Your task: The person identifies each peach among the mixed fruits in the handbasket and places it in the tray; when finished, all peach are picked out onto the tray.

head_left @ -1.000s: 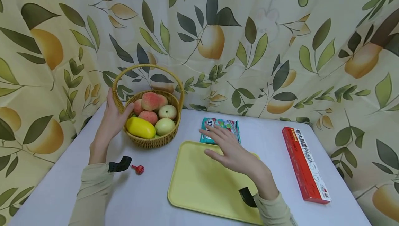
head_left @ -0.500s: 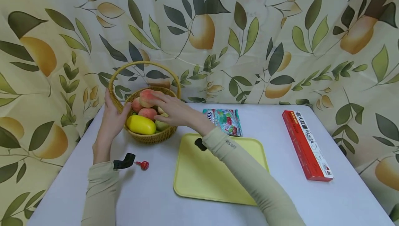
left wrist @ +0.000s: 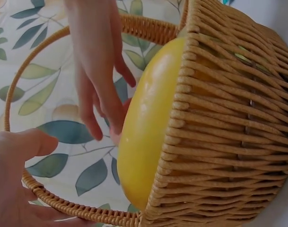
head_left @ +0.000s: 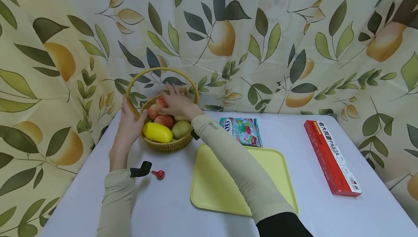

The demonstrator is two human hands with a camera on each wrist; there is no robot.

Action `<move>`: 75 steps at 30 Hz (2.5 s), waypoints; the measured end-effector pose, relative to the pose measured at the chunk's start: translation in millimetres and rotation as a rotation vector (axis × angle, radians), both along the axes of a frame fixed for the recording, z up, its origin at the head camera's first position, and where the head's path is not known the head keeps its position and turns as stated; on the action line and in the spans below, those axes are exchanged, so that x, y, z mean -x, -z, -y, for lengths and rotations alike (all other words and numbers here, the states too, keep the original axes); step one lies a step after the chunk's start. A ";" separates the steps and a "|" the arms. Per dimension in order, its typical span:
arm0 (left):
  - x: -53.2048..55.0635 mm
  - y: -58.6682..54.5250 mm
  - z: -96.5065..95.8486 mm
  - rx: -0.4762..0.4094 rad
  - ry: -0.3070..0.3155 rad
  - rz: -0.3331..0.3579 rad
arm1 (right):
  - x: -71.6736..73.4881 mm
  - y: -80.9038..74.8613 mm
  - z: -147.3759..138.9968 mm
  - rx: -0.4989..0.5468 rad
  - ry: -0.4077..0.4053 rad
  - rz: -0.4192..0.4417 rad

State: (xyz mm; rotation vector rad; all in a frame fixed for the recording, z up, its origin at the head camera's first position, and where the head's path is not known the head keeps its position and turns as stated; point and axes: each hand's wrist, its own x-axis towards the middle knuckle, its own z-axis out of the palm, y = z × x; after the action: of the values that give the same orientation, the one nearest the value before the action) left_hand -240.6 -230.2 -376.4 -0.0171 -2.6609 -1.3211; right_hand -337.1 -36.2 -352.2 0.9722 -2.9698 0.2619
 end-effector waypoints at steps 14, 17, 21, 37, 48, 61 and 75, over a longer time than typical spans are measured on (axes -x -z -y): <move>-2.7 0.4 -4.4 0.064 0.017 0.028 | 3.3 23.2 3.0 -0.027 0.010 0.071; -2.6 0.5 -2.8 0.065 0.017 0.039 | -1.5 23.1 -5.7 -0.038 -0.025 0.043; -2.8 -3.0 2.2 0.068 0.015 0.044 | -19.5 16.9 -18.5 -0.061 -0.091 0.025; -18.5 -9.9 18.1 0.087 -0.001 0.083 | -147.8 9.7 -154.3 0.456 0.124 0.251; -10.3 -1.8 8.0 0.043 -0.039 0.016 | -142.8 6.2 -166.6 0.588 0.156 0.058; -8.3 -5.6 -1.5 0.092 -0.035 0.049 | -145.7 32.5 -165.1 0.365 0.135 0.136; -12.0 0.6 3.6 0.098 -0.044 0.046 | -149.9 56.0 -143.7 0.148 0.017 0.149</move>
State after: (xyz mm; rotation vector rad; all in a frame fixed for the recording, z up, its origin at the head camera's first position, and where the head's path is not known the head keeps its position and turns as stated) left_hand -228.6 -233.7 -377.0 0.0602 -2.7458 -1.1909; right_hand -187.2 107.4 -408.1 0.9506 -3.0339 0.5687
